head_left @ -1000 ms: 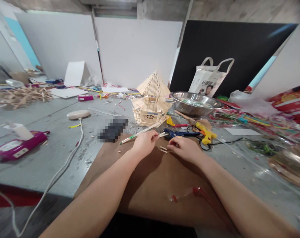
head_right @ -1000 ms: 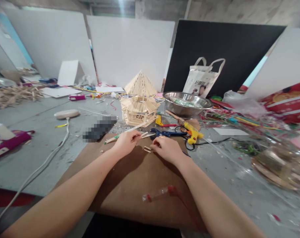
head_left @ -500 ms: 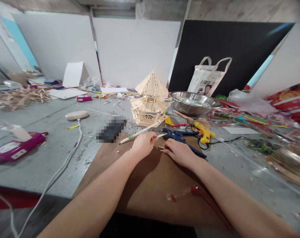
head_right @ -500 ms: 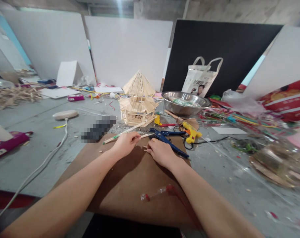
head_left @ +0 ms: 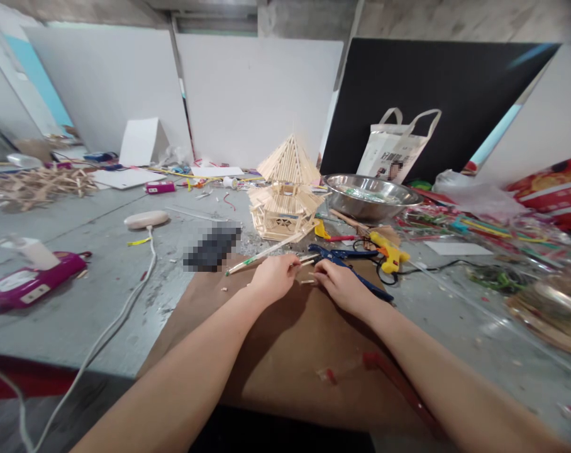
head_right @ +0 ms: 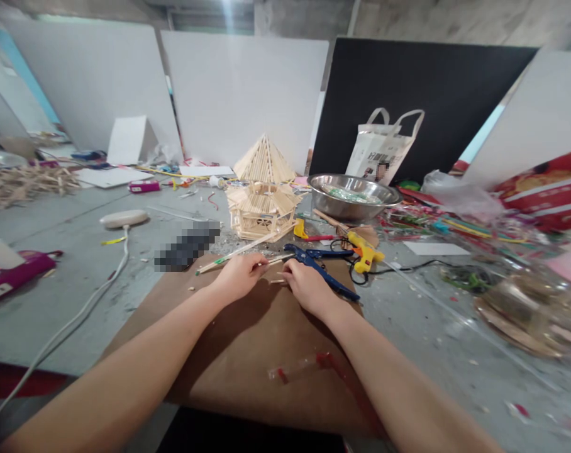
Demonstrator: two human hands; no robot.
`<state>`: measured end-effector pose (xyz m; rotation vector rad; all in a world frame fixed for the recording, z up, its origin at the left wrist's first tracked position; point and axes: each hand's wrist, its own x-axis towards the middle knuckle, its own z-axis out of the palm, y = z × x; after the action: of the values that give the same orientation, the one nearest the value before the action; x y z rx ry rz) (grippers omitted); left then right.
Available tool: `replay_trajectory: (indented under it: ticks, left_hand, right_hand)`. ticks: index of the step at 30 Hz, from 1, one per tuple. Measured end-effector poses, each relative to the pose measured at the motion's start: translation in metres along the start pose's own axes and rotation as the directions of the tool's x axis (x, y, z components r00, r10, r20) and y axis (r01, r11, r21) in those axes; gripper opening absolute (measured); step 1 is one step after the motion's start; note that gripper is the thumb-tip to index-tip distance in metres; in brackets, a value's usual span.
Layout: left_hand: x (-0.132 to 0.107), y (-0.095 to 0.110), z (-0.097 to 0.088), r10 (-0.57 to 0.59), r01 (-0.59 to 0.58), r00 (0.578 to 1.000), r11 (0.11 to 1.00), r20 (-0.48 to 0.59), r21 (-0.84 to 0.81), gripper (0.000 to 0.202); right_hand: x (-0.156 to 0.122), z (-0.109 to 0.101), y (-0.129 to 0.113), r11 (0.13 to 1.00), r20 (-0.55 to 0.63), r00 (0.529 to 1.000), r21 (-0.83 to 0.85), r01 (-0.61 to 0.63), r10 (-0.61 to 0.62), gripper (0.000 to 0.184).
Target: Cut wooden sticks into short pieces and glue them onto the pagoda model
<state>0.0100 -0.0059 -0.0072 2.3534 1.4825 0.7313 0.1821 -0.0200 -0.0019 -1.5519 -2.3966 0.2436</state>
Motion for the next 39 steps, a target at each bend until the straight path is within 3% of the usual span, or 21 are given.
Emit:
replay_trajectory:
  ticks: [3,7,14,21,25,28,34,39]
  left_hand:
    - [-0.001,0.002,0.000,0.005,-0.005,1.000,1.000,0.015,0.004,0.023]
    - [-0.003,0.004,0.001,0.014,-0.013,1.000,1.000,0.027,-0.014,0.023]
    - [-0.004,0.006,0.001,0.077,-0.076,0.996,0.996,0.035,-0.048,0.022]
    - [-0.004,0.005,0.001,0.050,-0.049,0.999,0.996,0.020,-0.072,0.028]
    - [-0.004,0.004,0.001,0.102,-0.099,0.995,0.989,0.016,-0.109,0.027]
    - [-0.003,0.004,0.001,0.115,-0.111,0.993,0.986,0.028,-0.128,0.026]
    - [-0.001,0.003,0.002,0.116,-0.112,0.993,0.980,0.011,-0.167,0.025]
    - [-0.002,0.005,0.000,0.119,-0.118,0.993,0.973,-0.004,-0.197,0.024]
  right_hand:
    - [0.002,0.001,0.004,0.987,-0.068,0.997,0.161,-0.011,0.022,0.014]
    - [0.001,0.004,0.006,0.926,-0.129,0.991,0.377,0.014,0.038,0.033]
    - [0.000,0.002,0.004,0.886,-0.194,0.980,0.460,0.051,0.044,0.050]
    - [0.001,0.002,0.006,0.847,-0.197,0.978,0.530,0.044,0.073,0.055]
    - [0.000,0.000,0.005,0.842,-0.197,0.978,0.537,0.049,0.069,0.055]
    - [0.001,0.002,0.003,0.751,-0.184,0.976,0.660,0.035,0.116,0.059]
    - [0.003,0.001,-0.006,0.428,-0.040,0.966,0.901,-0.076,0.257,0.075]
    - [0.003,0.001,-0.008,0.338,-0.033,0.951,0.938,-0.077,0.308,0.076]
